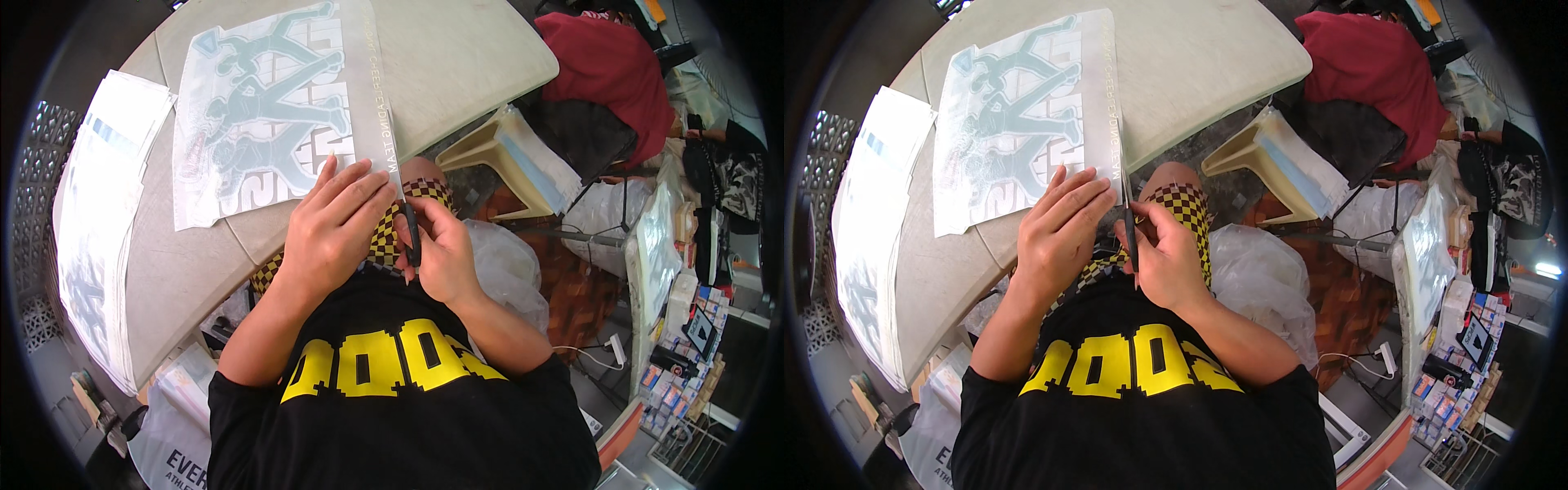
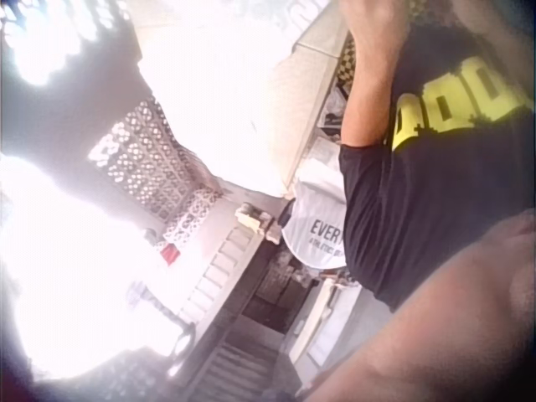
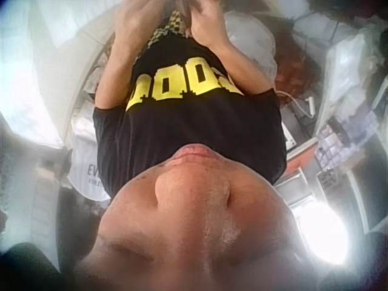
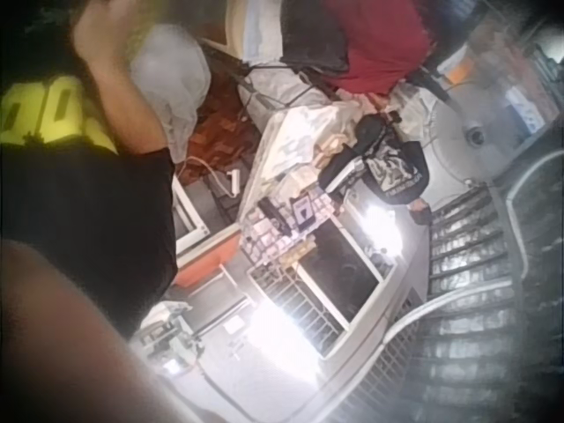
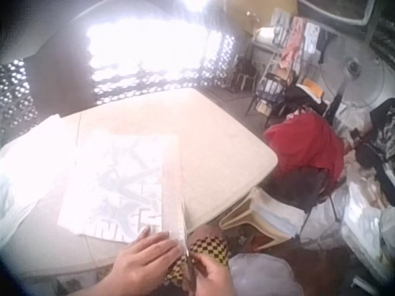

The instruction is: The person sits on the floor and uses scissors to cut out individual sticker designs from a large sheet. They repeatedly trim the edges of the printed figures and text, separating them from the backing material.

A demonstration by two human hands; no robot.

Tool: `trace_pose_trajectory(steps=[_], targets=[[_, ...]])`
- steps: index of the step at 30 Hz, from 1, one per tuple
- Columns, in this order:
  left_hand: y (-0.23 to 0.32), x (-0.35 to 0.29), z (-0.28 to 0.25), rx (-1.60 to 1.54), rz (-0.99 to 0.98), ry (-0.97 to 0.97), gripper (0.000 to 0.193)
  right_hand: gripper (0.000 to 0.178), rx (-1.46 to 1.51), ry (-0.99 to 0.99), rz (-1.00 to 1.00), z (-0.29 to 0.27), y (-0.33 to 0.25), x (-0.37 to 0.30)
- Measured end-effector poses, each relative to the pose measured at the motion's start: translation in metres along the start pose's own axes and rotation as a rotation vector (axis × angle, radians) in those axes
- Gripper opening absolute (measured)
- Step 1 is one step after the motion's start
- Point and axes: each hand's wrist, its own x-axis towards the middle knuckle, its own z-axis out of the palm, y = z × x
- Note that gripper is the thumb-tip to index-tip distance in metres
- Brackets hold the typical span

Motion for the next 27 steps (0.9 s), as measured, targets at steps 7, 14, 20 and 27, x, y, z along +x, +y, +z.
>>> trace_pose_trajectory(steps=[7,14,20,27], targets=[[0.006,-0.001,-0.006,-0.016,-0.008,-0.001,0.028,0.024,-0.042,0.005,-0.017,0.004,-0.008,0.01],[0.01,-0.003,-0.011,-0.024,-0.001,0.008,0.028,0.025,-0.079,0.027,-0.008,0.007,-0.014,0.02],[0.016,-0.009,-0.014,-0.036,0.037,0.01,0.037,0.032,-0.13,0.07,-0.181,0.01,-0.02,0.037],[0.025,-0.004,-0.026,-0.037,0.017,0.027,0.028,0.038,-0.169,0.072,-0.204,0.004,-0.011,0.049]])
